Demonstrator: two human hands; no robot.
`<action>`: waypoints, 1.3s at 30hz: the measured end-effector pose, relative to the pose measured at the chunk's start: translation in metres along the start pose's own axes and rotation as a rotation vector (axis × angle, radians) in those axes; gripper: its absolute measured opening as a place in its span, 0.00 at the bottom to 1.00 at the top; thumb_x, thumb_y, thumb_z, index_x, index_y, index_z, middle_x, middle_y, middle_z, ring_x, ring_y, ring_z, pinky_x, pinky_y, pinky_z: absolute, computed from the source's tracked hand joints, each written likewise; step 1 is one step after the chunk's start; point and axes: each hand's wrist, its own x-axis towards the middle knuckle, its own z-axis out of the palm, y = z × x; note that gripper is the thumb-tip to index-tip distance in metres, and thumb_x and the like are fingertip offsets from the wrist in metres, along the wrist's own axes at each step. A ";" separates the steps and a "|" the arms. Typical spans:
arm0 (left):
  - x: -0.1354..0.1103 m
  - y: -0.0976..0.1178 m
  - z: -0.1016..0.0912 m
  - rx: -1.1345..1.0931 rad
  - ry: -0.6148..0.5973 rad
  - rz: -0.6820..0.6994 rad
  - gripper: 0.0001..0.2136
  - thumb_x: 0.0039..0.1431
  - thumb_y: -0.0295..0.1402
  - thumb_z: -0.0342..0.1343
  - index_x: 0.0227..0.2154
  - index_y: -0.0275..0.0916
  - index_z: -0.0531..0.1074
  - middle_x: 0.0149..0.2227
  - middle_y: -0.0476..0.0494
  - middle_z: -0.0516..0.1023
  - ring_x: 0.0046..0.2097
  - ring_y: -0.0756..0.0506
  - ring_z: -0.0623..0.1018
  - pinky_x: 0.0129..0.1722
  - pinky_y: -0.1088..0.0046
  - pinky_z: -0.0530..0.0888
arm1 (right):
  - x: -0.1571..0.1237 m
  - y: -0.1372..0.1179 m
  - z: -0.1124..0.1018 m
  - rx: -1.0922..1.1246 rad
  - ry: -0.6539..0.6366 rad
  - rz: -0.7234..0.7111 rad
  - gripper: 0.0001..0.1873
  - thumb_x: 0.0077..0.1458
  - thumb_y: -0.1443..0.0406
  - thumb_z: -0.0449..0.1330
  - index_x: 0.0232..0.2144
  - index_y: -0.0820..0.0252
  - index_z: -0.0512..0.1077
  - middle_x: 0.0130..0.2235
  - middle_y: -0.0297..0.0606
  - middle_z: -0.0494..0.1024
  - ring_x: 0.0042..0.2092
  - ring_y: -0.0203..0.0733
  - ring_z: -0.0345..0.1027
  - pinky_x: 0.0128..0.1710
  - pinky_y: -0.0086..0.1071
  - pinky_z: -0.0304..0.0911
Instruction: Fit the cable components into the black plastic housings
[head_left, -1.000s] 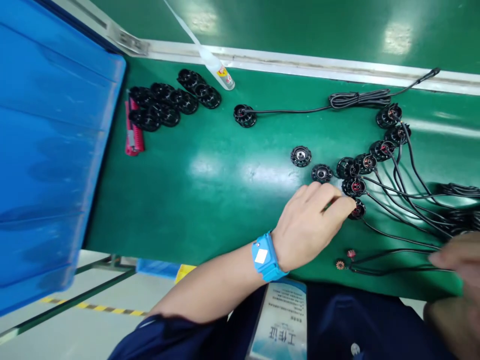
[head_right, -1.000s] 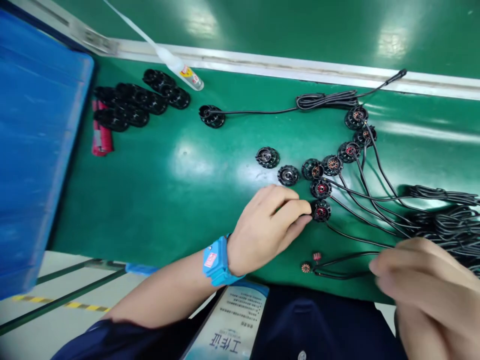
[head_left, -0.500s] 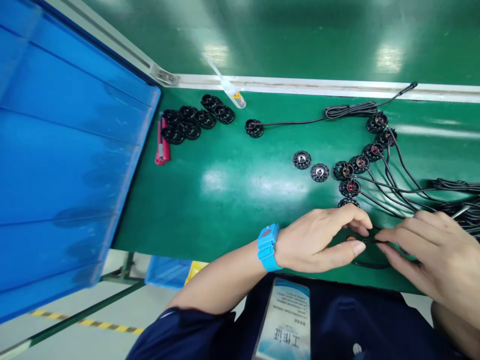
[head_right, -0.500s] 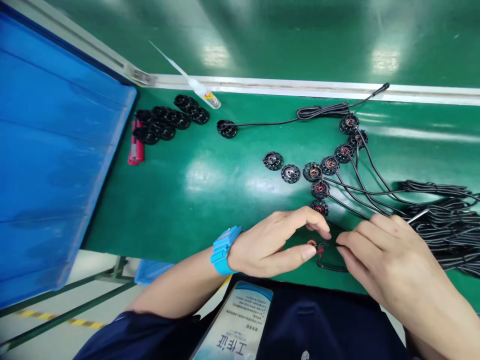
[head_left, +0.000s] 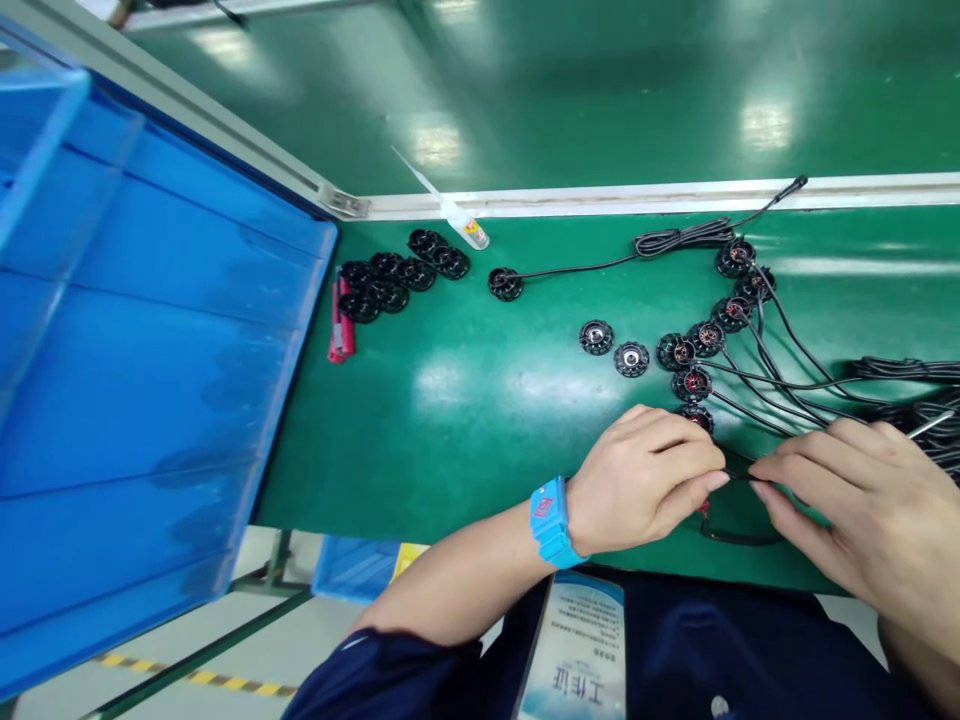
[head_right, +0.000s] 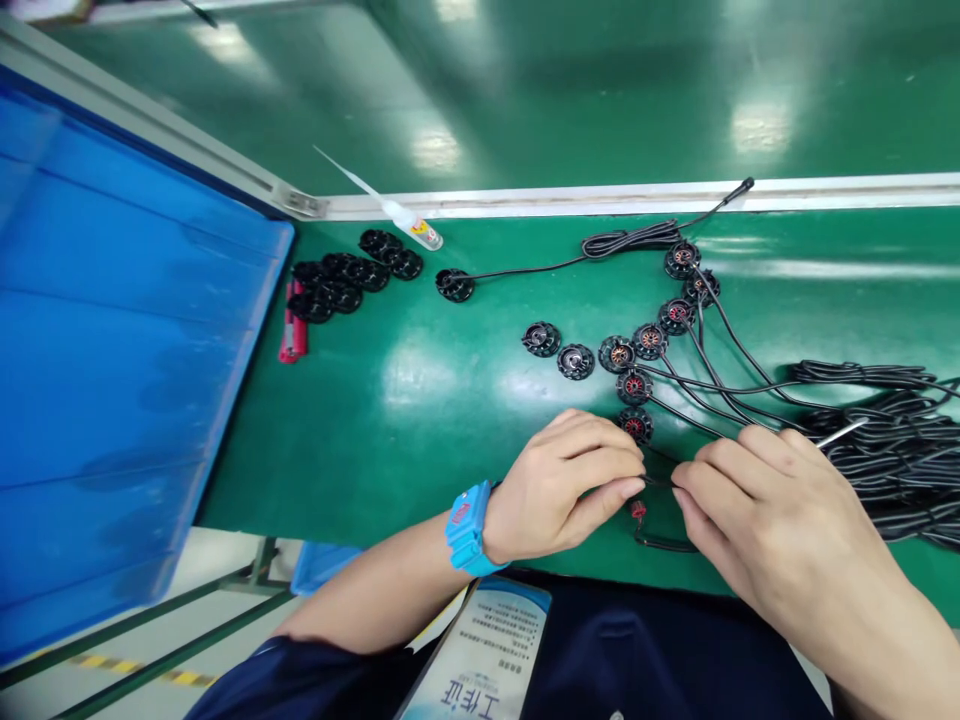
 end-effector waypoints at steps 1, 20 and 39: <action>0.001 0.001 -0.002 -0.055 -0.024 -0.025 0.10 0.76 0.35 0.55 0.40 0.38 0.79 0.42 0.43 0.86 0.43 0.46 0.84 0.49 0.67 0.77 | 0.000 0.001 0.000 0.001 0.003 -0.008 0.06 0.72 0.65 0.59 0.42 0.57 0.76 0.37 0.37 0.78 0.37 0.44 0.64 0.38 0.42 0.51; 0.002 0.003 0.001 -0.240 -0.020 -0.076 0.10 0.73 0.38 0.58 0.37 0.37 0.75 0.36 0.42 0.83 0.40 0.45 0.82 0.44 0.67 0.77 | 0.000 -0.001 -0.003 -0.009 0.026 -0.018 0.10 0.73 0.67 0.56 0.37 0.57 0.74 0.37 0.37 0.77 0.35 0.44 0.59 0.37 0.42 0.49; 0.008 0.002 -0.006 -0.562 -0.059 -0.357 0.08 0.71 0.37 0.61 0.39 0.37 0.80 0.39 0.42 0.84 0.41 0.46 0.81 0.46 0.69 0.76 | 0.001 0.002 0.002 -0.012 0.070 -0.016 0.07 0.73 0.68 0.57 0.44 0.58 0.76 0.40 0.38 0.79 0.37 0.44 0.63 0.37 0.41 0.51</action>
